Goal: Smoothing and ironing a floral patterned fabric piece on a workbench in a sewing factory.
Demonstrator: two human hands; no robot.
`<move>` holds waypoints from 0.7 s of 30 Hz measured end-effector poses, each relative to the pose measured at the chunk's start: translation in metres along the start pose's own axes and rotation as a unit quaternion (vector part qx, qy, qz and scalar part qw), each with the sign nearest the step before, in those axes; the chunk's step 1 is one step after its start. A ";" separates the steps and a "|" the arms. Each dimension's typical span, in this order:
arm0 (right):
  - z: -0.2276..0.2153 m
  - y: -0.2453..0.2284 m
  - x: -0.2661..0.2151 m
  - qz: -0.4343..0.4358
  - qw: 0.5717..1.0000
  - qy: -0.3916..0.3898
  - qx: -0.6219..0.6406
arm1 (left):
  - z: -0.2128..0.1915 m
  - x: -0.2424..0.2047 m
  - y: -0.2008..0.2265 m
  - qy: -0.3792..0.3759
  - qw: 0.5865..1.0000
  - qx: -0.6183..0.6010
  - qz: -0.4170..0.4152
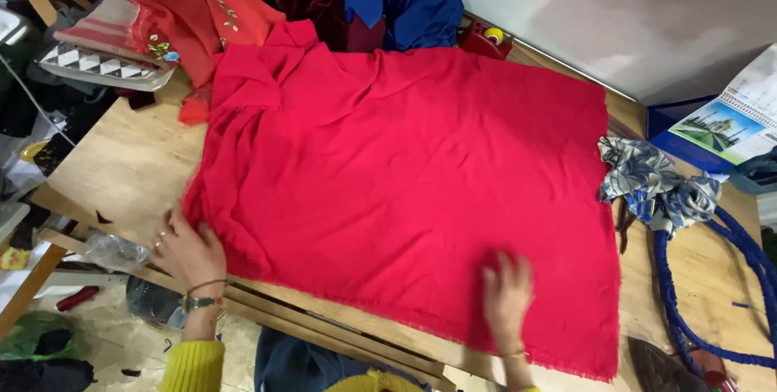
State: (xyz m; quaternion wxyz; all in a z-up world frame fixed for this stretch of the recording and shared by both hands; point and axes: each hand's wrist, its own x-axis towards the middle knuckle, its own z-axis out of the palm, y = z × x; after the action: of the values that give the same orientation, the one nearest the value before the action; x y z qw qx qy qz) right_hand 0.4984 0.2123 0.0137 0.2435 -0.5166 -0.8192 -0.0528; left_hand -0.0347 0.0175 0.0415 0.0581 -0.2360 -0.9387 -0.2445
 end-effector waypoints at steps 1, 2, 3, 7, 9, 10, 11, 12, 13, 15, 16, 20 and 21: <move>0.005 0.024 -0.012 0.002 1.000 0.000 0.000 | 0.006 -0.007 0.010 -0.001 1.000 0.000 0.002; 0.010 0.049 -0.024 0.085 0.995 -0.020 -0.037 | 0.012 -0.014 0.020 0.030 0.995 -0.023 0.092; 0.015 0.074 -0.035 0.168 0.982 -0.039 -0.072 | 0.018 -0.021 0.031 0.061 0.981 -0.045 0.181; -0.008 0.083 -0.028 0.268 0.956 -0.111 -0.033 | 0.072 -0.091 0.116 -0.073 0.937 -0.094 0.327; -0.015 0.089 -0.023 0.273 0.953 -0.122 -0.038 | 0.101 -0.125 0.144 -0.133 0.906 -0.077 0.394; -0.017 0.093 -0.022 0.274 0.953 -0.121 -0.039 | 0.105 -0.128 0.146 -0.133 0.906 -0.078 0.395; -0.020 0.096 -0.022 0.284 0.948 -0.136 -0.044 | 0.108 -0.131 0.148 -0.116 0.909 -0.054 0.397; -0.022 0.100 -0.022 0.295 0.942 -0.151 -0.048 | 0.111 -0.135 0.150 -0.098 0.912 -0.030 0.398; -0.022 0.101 -0.022 0.297 0.942 -0.150 -0.049 | 0.104 -0.126 0.144 -0.099 0.910 -0.031 0.400; -0.023 0.103 -0.023 0.304 0.937 -0.164 -0.042 | 0.089 -0.109 0.130 -0.084 0.930 0.033 0.357; -0.025 0.102 -0.026 0.306 0.937 -0.165 -0.042 | 0.090 -0.100 0.111 -0.086 0.929 0.033 0.358; -0.026 0.102 -0.023 0.308 0.934 -0.181 -0.028 | 0.076 -0.062 0.054 -0.022 0.961 0.022 0.275; -0.027 0.103 -0.024 0.311 0.931 -0.189 -0.024 | 0.067 -0.054 0.044 -0.007 0.966 0.001 0.259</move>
State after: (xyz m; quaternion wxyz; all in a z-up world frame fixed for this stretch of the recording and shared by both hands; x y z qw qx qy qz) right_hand 0.6057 0.2309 0.0092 0.0754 -0.7515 -0.6470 0.1044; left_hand 0.0338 0.0617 -0.0103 0.1133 -0.4729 -0.8460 -0.2187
